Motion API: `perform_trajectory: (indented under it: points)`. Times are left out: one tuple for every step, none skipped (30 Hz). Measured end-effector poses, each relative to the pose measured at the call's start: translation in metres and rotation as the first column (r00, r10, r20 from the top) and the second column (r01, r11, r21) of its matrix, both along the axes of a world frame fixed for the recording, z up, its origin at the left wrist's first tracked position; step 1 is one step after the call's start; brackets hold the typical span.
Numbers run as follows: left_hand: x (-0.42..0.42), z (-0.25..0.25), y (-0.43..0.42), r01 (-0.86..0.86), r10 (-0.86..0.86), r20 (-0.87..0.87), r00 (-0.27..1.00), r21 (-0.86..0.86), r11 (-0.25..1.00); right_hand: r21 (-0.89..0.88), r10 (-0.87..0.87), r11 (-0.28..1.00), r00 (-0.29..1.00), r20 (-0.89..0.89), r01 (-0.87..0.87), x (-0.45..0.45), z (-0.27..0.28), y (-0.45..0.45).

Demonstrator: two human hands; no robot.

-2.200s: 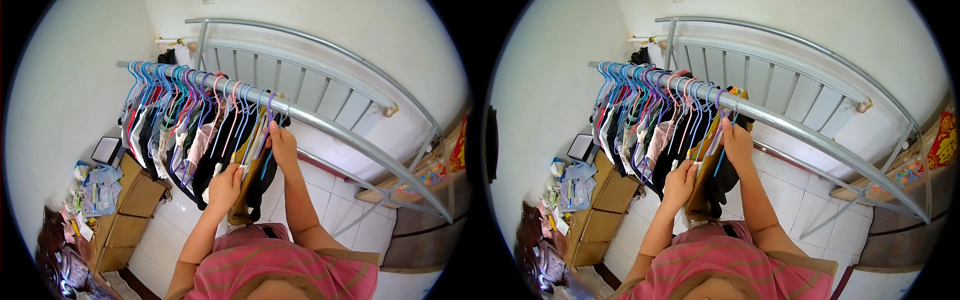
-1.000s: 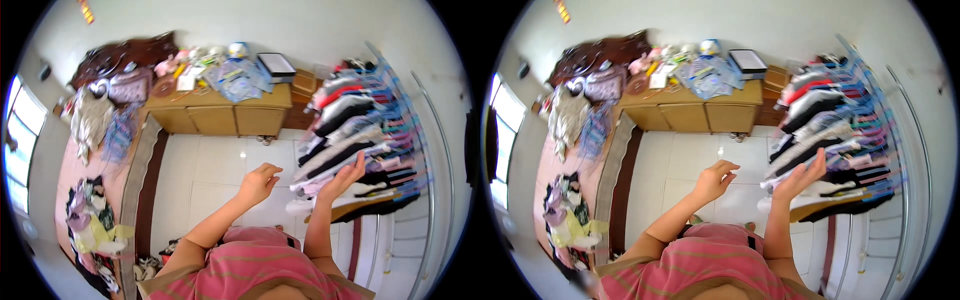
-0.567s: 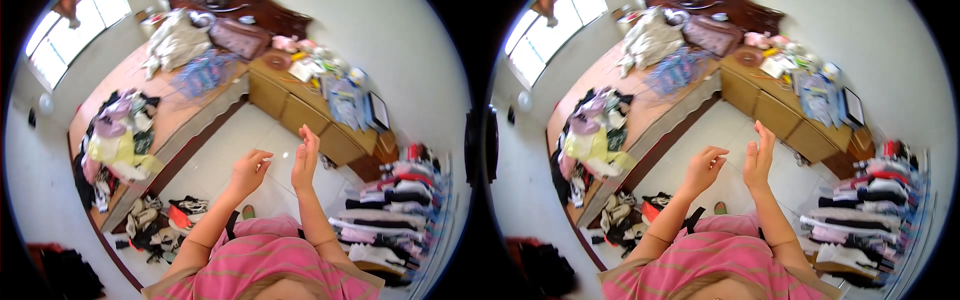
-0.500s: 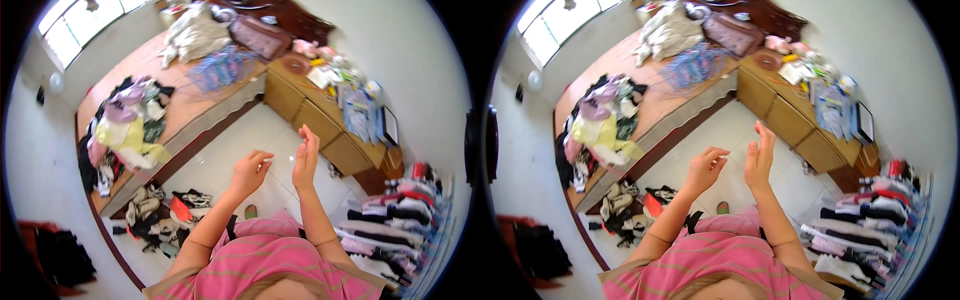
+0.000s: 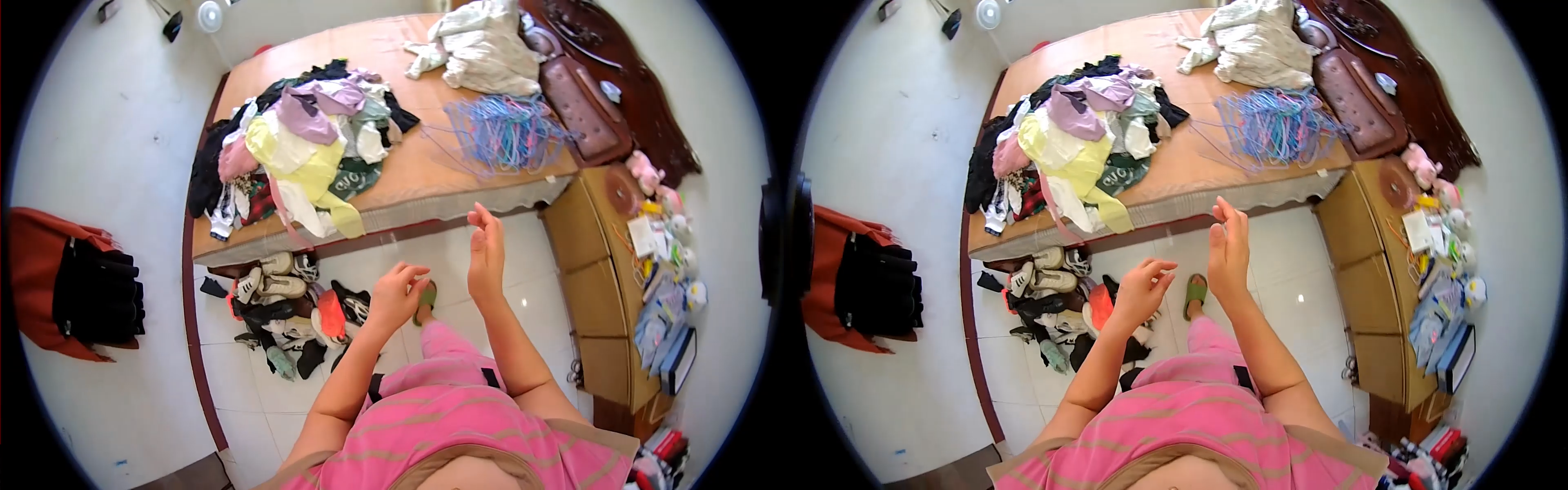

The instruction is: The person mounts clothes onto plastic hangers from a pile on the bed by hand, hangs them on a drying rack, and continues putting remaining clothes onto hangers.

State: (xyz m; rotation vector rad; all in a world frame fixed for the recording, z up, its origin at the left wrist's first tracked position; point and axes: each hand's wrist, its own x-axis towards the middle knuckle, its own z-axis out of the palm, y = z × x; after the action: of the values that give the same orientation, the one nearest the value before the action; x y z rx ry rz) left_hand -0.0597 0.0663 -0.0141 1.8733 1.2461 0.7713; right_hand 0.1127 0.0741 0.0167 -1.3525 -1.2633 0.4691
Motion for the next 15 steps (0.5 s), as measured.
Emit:
perform_trajectory:
  points:
    - [-0.001, -0.005, 0.02, -0.021, 0.021, -0.017, 1.0, 0.004, 1.0, 0.009, 0.016, 1.0, 1.0, -0.006, -0.016, 0.001, -0.006, 0.023]
    - [-0.001, -0.012, 0.042, -0.038, 0.039, -0.024, 0.999, 0.011, 0.999, -0.002, 0.021, 1.0, 1.0, -0.001, -0.021, 0.002, -0.014, 0.046]
    - [0.0, -0.016, 0.063, -0.053, 0.053, -0.024, 0.998, 0.009, 0.999, -0.018, 0.027, 0.999, 1.0, 0.003, -0.027, 0.003, -0.015, 0.07]
    - [0.0, -0.019, 0.081, -0.065, 0.065, -0.03, 0.997, 0.0, 0.998, -0.022, 0.043, 0.999, 0.999, -0.012, -0.043, 0.003, -0.016, 0.093]
    - [0.0, -0.023, 0.1, -0.07, 0.07, -0.055, 0.996, 0.001, 0.998, -0.01, 0.051, 0.999, 0.997, -0.059, -0.052, 0.003, -0.016, 0.113]
    - [0.0, -0.023, 0.116, -0.08, 0.079, -0.064, 0.995, -0.009, 0.997, 0.002, 0.059, 0.998, 0.993, -0.099, -0.059, 0.004, -0.015, 0.13]
    - [0.0, -0.024, 0.134, -0.063, 0.064, -0.108, 0.992, 0.01, 0.998, -0.015, 0.053, 0.998, 0.997, -0.061, -0.054, 0.004, -0.013, 0.147]
    - [0.0, -0.025, 0.155, -0.046, 0.05, -0.151, 0.987, 0.03, 0.998, -0.012, 0.066, 0.998, 0.996, -0.06, -0.066, 0.004, -0.014, 0.168]
    - [-0.002, -0.026, 0.171, -0.057, 0.06, -0.153, 0.986, 0.022, 0.998, -0.032, 0.091, 0.995, 0.994, -0.056, -0.092, 0.003, -0.017, 0.184]
    - [-0.005, -0.028, 0.184, -0.073, 0.074, -0.141, 0.987, 0.01, 0.997, -0.058, 0.115, 0.991, 0.992, -0.052, -0.117, 0.001, -0.021, 0.196]
    - [-0.008, -0.03, 0.195, -0.089, 0.088, -0.127, 0.988, 0.001, 0.996, -0.07, 0.124, 0.989, 0.991, -0.052, -0.128, -0.002, -0.023, 0.207]
    - [-0.012, -0.033, 0.205, -0.101, 0.099, -0.126, 0.987, -0.004, 0.995, -0.094, 0.152, 0.984, 0.988, -0.034, -0.154, -0.007, -0.025, 0.22]
    - [-0.02, -0.037, 0.215, -0.132, 0.124, -0.163, 0.979, -0.041, 0.99, -0.111, 0.179, 0.977, 0.984, -0.015, -0.18, -0.012, -0.025, 0.234]
    - [-0.028, -0.042, 0.224, -0.164, 0.145, -0.202, 0.969, -0.077, 0.983, -0.11, 0.19, 0.976, 0.982, -0.017, -0.19, -0.019, -0.025, 0.247]
    - [-0.038, -0.051, 0.234, -0.171, 0.151, -0.205, 0.967, -0.081, 0.982, -0.112, 0.218, 0.969, 0.976, -0.021, -0.219, -0.025, -0.027, 0.257]
